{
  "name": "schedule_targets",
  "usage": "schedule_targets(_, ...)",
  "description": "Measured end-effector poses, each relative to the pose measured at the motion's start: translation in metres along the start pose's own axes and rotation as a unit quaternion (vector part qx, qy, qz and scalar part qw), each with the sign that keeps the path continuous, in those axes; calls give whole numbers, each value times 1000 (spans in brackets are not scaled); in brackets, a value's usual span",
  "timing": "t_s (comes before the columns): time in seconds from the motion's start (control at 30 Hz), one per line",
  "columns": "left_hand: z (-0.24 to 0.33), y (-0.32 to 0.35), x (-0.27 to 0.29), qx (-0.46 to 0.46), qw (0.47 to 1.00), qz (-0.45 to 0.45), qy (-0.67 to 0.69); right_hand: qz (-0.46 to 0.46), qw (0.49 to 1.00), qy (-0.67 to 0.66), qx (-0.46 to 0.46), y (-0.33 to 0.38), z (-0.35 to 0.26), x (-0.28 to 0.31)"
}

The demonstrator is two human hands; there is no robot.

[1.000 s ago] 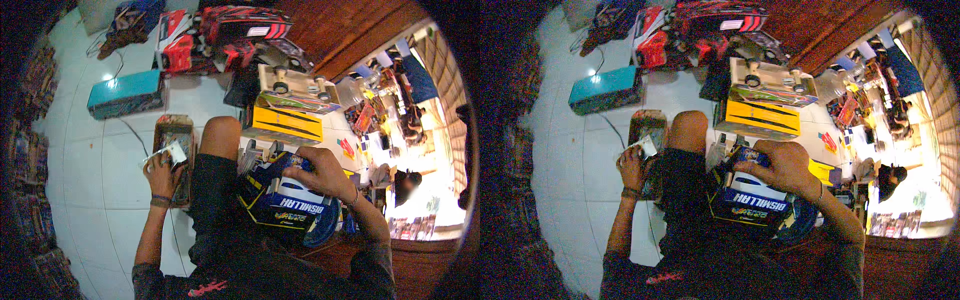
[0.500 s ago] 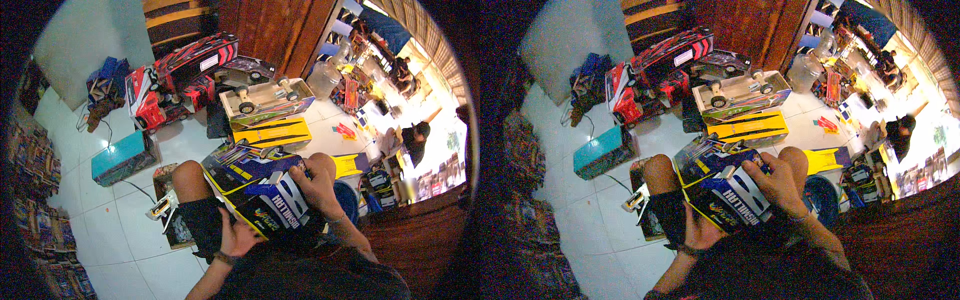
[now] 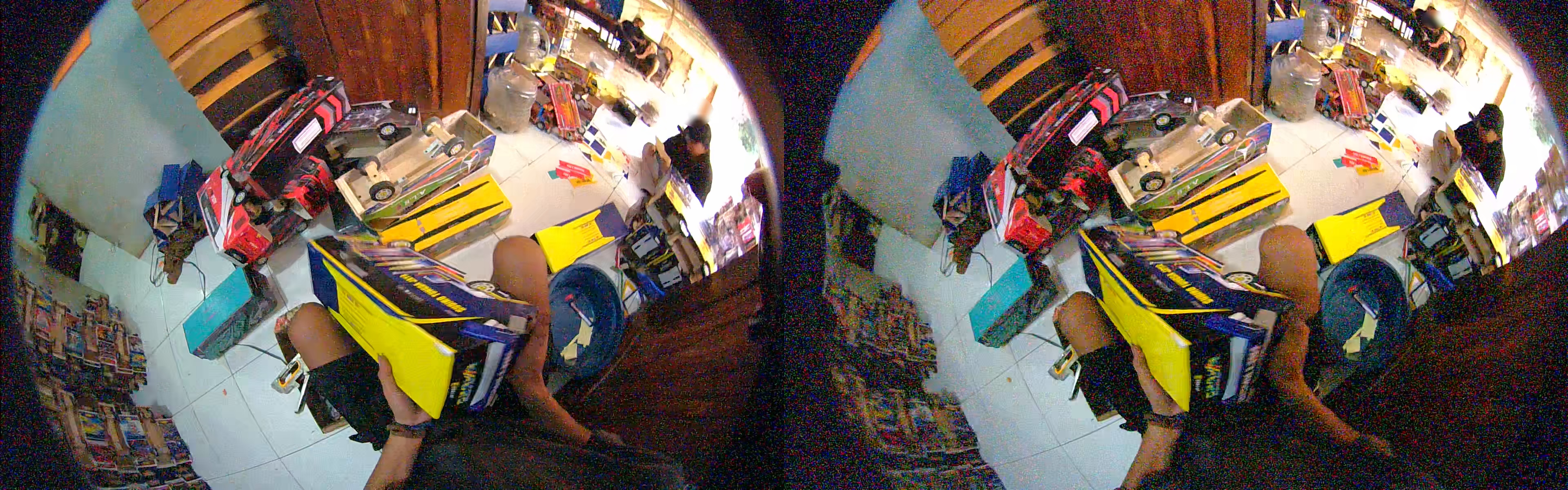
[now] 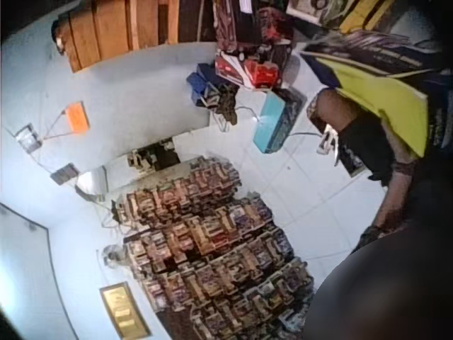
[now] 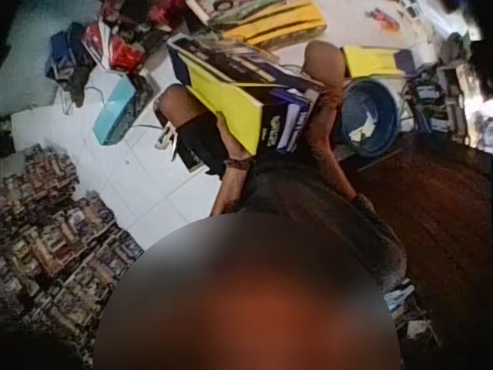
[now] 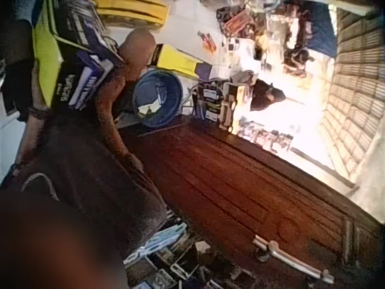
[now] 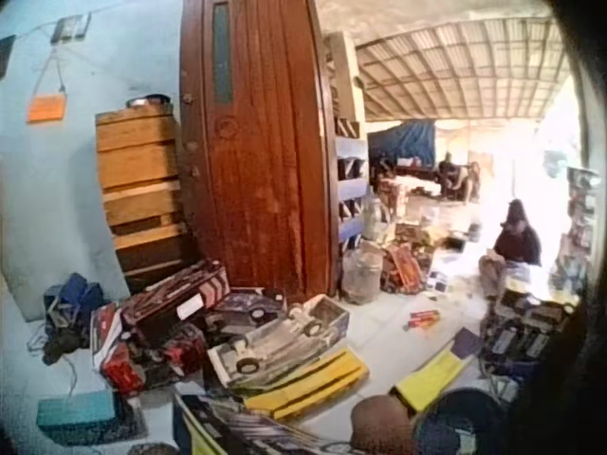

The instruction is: The person sits on the floor and assembles a toy car by attaching wheels to a chassis, then places the completed toy into a branded box. They use a small bottle to apply glue to the box flaps and a handheld stapler to secure the packaging.

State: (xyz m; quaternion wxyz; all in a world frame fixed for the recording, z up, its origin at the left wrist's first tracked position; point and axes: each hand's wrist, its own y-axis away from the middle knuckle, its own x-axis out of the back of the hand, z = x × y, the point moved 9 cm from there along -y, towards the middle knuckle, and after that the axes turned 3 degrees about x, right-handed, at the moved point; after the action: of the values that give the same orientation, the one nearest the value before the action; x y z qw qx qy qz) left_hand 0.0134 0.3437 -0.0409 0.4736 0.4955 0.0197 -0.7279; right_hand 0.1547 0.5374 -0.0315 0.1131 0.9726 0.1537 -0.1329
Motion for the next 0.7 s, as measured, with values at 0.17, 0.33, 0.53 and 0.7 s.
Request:
schedule_targets(0.17,10,27,-27,48,996,-51,-51,-5,993,89,-76,28,60,45)
schedule_targets(0.33,77,24,-66,-24,985,-71,-154,-115,966,198,-116,39,117,40)
schedule_targets(0.53,130,-20,-95,-26,973,-49,-224,-226,944,207,-123,33,123,-20)
schedule_targets(0.7,127,-58,-90,49,968,-76,-233,-319,909,149,-223,52,106,-53)
